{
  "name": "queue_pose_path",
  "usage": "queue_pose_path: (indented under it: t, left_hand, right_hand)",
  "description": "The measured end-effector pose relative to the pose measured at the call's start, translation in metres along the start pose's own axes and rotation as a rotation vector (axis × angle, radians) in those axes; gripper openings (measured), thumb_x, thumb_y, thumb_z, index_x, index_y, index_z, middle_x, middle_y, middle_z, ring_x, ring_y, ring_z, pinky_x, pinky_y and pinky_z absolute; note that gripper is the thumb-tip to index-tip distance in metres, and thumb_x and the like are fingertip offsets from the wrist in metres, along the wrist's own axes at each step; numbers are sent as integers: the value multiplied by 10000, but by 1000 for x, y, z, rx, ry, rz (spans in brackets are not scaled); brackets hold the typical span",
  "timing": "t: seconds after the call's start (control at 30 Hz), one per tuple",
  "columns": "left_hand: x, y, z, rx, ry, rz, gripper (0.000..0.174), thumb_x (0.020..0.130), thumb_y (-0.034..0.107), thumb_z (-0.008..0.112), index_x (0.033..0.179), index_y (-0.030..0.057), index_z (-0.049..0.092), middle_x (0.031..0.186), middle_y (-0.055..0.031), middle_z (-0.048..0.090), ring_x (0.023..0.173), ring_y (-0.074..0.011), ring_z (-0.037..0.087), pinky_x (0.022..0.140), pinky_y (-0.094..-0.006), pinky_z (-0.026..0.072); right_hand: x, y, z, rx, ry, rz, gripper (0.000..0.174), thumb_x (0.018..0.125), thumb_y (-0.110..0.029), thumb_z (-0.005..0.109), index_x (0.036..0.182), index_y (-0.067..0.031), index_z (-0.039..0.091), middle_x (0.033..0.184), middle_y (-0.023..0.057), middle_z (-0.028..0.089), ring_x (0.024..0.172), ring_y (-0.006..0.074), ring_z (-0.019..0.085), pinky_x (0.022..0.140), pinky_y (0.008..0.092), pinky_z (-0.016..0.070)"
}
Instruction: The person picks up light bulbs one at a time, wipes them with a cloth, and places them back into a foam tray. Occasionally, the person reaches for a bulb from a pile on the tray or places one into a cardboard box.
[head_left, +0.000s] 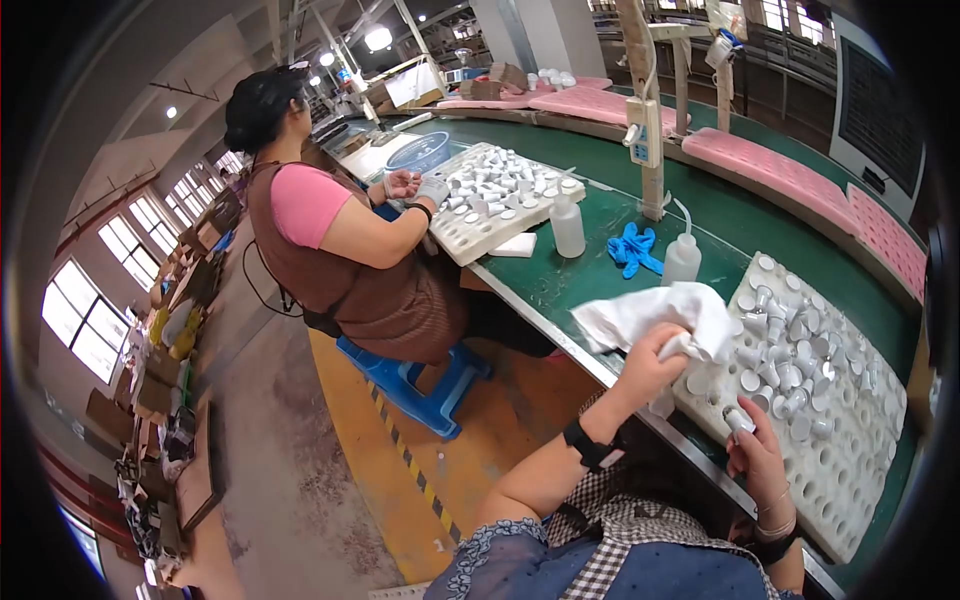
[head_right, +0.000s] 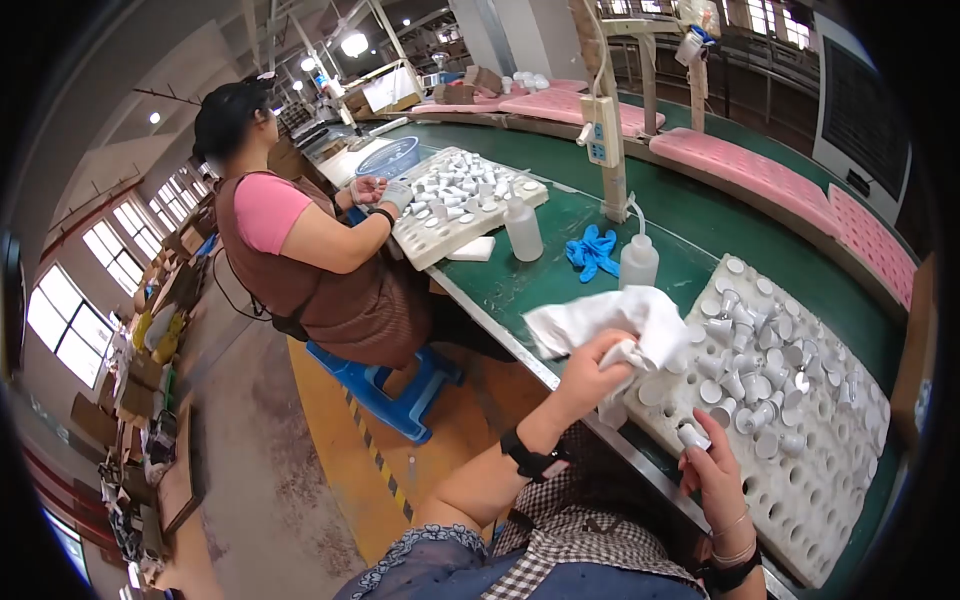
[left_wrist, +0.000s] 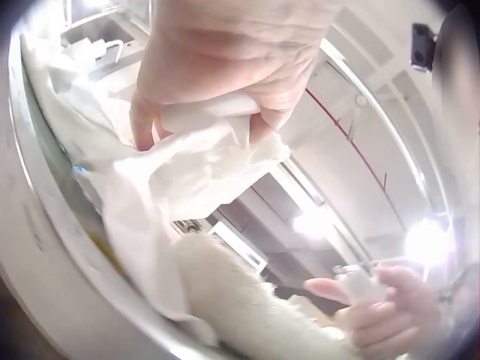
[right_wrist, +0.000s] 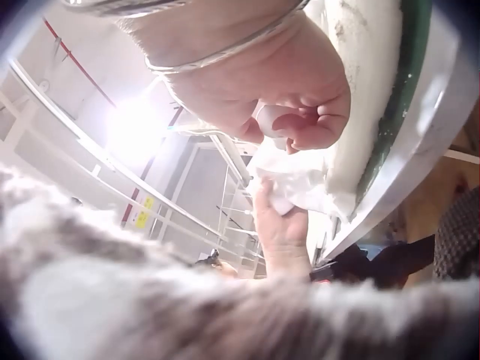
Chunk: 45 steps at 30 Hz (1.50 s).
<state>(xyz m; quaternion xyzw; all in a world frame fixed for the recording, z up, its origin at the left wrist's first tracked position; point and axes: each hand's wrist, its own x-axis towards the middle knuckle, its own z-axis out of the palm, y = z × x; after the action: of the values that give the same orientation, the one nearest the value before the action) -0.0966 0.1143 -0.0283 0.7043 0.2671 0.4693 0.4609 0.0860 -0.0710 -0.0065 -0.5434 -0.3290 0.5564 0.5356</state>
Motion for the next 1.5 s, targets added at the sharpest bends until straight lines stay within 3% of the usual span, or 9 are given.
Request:
queue_pose_path:
  t: [0.07,0.27,0.47,0.6,0.77,1.0,1.13,1.23,1.5]
  left_hand:
    - [-7,12,6,-306,-178,-142,309,724,58,627,1029,13,613,1010,-72,607,1010,-177,559,904,-325,437]
    - [-30,67,37,144,-311,618,365,612,30,701,966,45,612,1025,-123,592,983,-343,568,872,-396,459]
    - [-44,40,58,53,-296,310,469,615,-19,707,1068,55,604,1012,-132,590,936,-343,580,776,-372,488]
    - [-43,25,74,-199,-116,167,426,717,-29,692,1126,34,594,1034,-84,613,968,-236,609,834,-318,482]
    - [-2,27,50,-303,283,-41,333,840,4,618,1169,24,570,1097,-77,628,1018,-161,586,890,-298,465]
    - [81,36,-15,257,612,420,344,801,64,673,1131,47,578,1005,-133,609,932,-295,596,851,-348,475]
    - [77,3,-8,661,311,263,365,746,186,727,1079,92,612,1009,-127,614,957,-326,573,840,-418,457]
    - [56,-3,-5,661,321,505,411,692,251,784,1027,75,625,986,-112,627,935,-318,572,834,-425,447]
    - [10,0,5,532,85,252,413,814,15,663,1217,-11,573,1190,-133,586,1088,-257,555,984,-361,403]
  right_hand:
    - [6,-1,4,-25,2,-10,539,923,-163,514,1432,-88,352,762,18,545,521,62,425,460,219,410]
    - [19,21,7,-126,89,-144,322,939,-338,485,1135,-97,574,753,-16,563,506,72,510,420,235,398]
    - [16,29,-16,400,-304,28,285,951,-362,407,972,-110,540,694,-5,486,451,66,344,394,250,285]
    - [6,8,6,426,-197,107,261,943,-360,426,968,-114,509,699,0,486,442,71,313,393,248,281]
    - [-11,-19,8,349,-32,-57,474,925,-318,465,1346,-102,439,708,10,491,449,62,312,393,224,310]
    - [-33,-33,-66,198,223,-138,543,916,-252,471,1431,-109,369,720,2,489,458,49,332,391,196,341]
    - [-47,-42,-115,34,306,-160,529,912,-215,458,1423,-100,386,734,18,517,449,56,360,391,205,336]
    - [-57,-57,-141,-24,354,-137,518,882,-124,392,1396,-64,409,685,29,518,442,68,378,388,228,381]
    - [-106,-100,-223,-206,615,85,391,913,-264,581,1253,-77,533,762,10,570,520,53,457,479,238,457]
